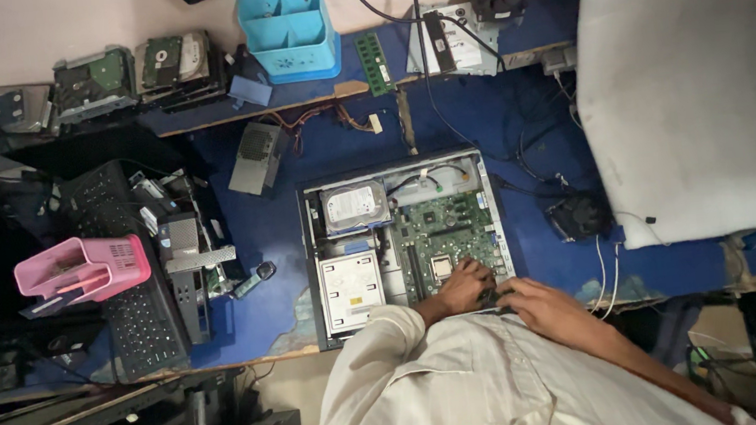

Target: The person works on an open desktop computer case on a workbench, using a screwdriver to unscrew and remove components from the motherboard. They handle RAM modules and other internal parts, lifting pieces out of the case and setting them on the cluttered bench.

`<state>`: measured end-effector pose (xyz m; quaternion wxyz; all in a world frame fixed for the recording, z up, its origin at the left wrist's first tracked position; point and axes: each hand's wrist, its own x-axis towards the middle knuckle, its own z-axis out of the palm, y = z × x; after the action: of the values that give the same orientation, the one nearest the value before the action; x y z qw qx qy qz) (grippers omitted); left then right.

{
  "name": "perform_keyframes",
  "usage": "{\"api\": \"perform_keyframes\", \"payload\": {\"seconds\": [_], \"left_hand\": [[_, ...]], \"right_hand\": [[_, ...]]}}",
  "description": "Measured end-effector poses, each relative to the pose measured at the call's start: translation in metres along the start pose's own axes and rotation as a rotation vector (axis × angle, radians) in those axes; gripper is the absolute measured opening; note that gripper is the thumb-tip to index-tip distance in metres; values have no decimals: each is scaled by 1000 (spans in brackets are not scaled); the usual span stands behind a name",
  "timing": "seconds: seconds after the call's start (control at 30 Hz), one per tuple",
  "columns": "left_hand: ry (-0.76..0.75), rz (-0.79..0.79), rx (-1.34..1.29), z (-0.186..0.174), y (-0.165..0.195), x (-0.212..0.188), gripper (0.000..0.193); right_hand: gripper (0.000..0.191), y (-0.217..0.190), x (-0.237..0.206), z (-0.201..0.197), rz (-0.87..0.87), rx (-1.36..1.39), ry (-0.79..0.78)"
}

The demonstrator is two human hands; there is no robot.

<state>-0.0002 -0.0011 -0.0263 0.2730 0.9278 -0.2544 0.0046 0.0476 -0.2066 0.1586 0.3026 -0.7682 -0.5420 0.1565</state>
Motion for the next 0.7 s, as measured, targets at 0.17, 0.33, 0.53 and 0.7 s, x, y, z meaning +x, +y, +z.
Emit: {"api": "perform_keyframes", "payload": {"seconds": [0.17, 0.33, 0.53, 0.7], "left_hand": [[-43, -15, -24, -1, 1, -1, 34], [-29, -9, 2, -1, 1, 0, 38], [-56, -9, 33, -1, 1, -1, 39], [-25, 4, 48, 1, -1, 0, 40]], "right_hand": [[37, 2, 8, 6, 554, -200, -258], [35, 1, -3, 3, -19, -89, 72], [39, 0, 6, 5, 493, -171, -273], [40, 4, 0, 0, 120, -22, -103]]}}
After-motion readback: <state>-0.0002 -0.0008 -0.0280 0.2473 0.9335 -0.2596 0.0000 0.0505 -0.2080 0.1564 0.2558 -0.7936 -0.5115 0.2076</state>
